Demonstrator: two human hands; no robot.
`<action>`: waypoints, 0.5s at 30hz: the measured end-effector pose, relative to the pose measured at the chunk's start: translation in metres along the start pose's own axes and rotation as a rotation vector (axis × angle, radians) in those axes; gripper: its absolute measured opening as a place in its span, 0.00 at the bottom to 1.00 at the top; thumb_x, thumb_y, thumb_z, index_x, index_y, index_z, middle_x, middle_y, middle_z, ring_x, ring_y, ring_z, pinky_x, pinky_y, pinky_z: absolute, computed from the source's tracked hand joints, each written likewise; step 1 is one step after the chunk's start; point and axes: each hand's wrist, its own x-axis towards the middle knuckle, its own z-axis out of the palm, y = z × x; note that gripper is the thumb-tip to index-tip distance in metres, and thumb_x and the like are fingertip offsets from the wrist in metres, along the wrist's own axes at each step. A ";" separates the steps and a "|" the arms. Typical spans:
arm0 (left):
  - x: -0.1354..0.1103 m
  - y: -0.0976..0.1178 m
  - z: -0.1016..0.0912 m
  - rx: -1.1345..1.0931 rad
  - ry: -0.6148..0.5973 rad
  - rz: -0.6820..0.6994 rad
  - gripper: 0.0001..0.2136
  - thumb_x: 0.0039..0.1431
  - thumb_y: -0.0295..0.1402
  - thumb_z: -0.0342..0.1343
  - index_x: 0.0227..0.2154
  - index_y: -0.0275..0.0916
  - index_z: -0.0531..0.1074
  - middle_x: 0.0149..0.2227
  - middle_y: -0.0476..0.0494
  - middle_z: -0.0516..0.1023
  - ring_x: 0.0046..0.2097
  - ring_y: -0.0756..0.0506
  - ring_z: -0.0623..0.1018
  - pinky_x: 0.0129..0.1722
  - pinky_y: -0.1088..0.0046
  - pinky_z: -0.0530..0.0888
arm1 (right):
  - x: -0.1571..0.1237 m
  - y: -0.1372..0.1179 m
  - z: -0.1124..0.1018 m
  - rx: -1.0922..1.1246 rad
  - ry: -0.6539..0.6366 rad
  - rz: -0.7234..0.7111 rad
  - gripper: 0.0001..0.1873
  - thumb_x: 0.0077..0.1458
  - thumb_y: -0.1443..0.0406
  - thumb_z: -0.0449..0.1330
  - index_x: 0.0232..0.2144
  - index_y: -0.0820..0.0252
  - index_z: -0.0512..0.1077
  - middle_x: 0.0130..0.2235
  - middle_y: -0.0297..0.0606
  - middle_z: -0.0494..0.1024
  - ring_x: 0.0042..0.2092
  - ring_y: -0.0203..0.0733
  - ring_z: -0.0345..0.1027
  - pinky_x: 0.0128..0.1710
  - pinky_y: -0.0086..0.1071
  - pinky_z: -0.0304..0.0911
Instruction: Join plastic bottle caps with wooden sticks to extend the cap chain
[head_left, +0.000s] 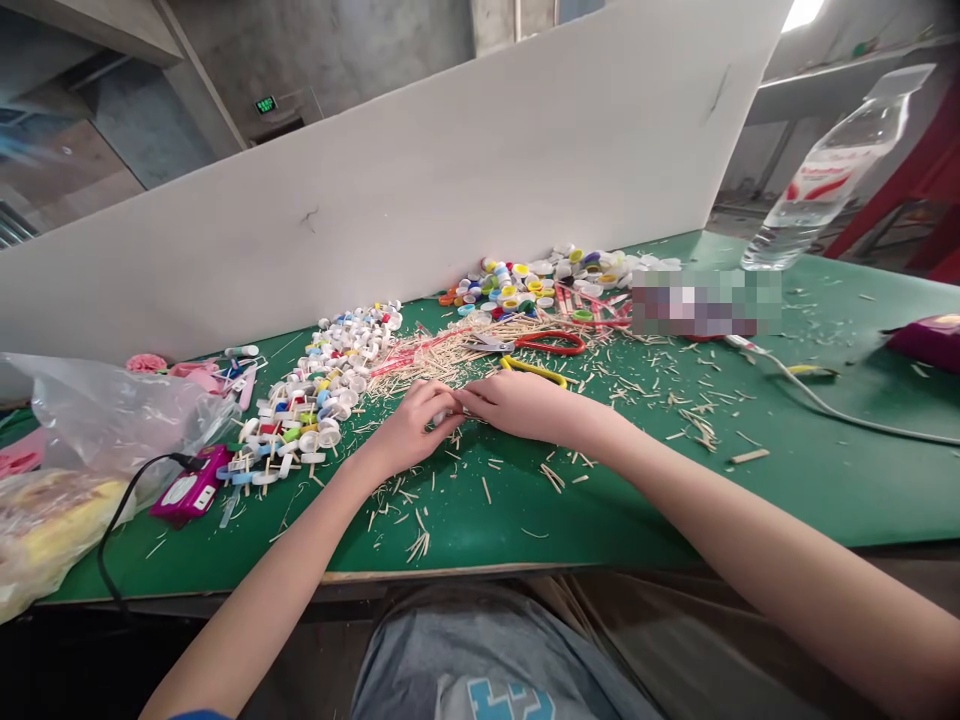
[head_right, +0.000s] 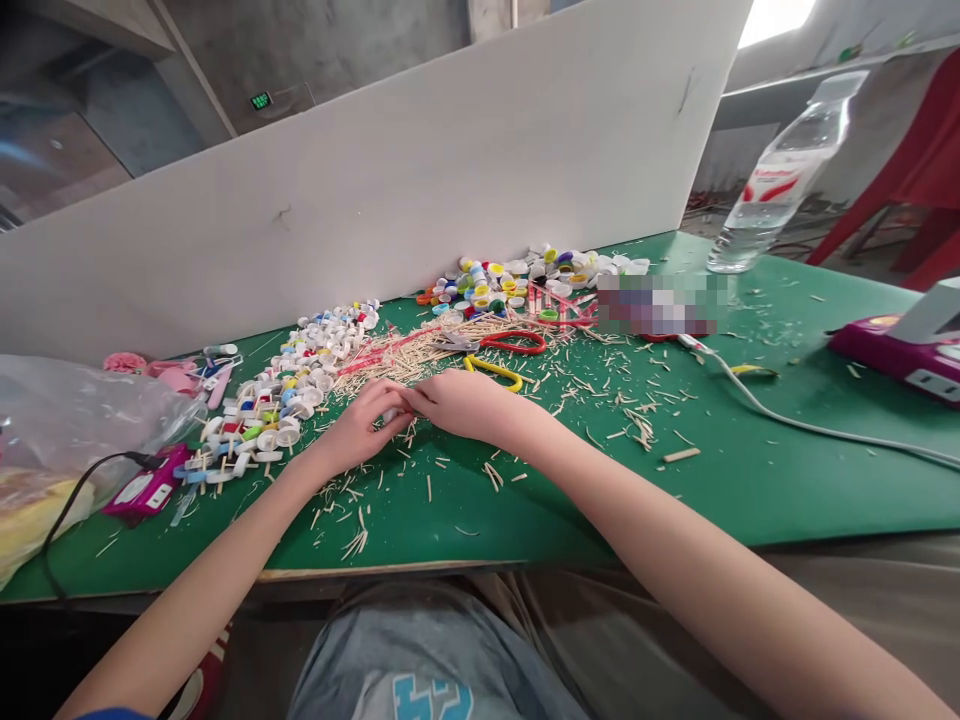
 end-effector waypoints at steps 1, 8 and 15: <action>0.000 -0.001 0.000 -0.010 0.008 -0.009 0.09 0.63 0.38 0.47 0.38 0.41 0.69 0.41 0.44 0.71 0.45 0.46 0.68 0.48 0.65 0.67 | 0.000 -0.001 -0.002 0.080 -0.018 0.026 0.24 0.65 0.56 0.40 0.31 0.60 0.71 0.28 0.38 0.73 0.25 0.33 0.59 0.25 0.30 0.46; 0.000 -0.006 -0.006 -0.122 0.001 -0.041 0.09 0.59 0.40 0.53 0.40 0.44 0.69 0.43 0.46 0.73 0.47 0.46 0.70 0.49 0.65 0.68 | 0.001 0.007 -0.008 0.274 -0.158 0.000 0.24 0.60 0.48 0.46 0.32 0.59 0.71 0.27 0.36 0.73 0.25 0.34 0.59 0.25 0.30 0.47; 0.004 -0.008 -0.016 -0.329 0.058 -0.303 0.16 0.57 0.44 0.55 0.46 0.44 0.71 0.43 0.44 0.75 0.41 0.47 0.74 0.41 0.67 0.72 | 0.001 0.007 -0.009 0.000 0.117 -0.106 0.19 0.66 0.57 0.43 0.35 0.60 0.69 0.27 0.35 0.71 0.25 0.33 0.56 0.25 0.31 0.44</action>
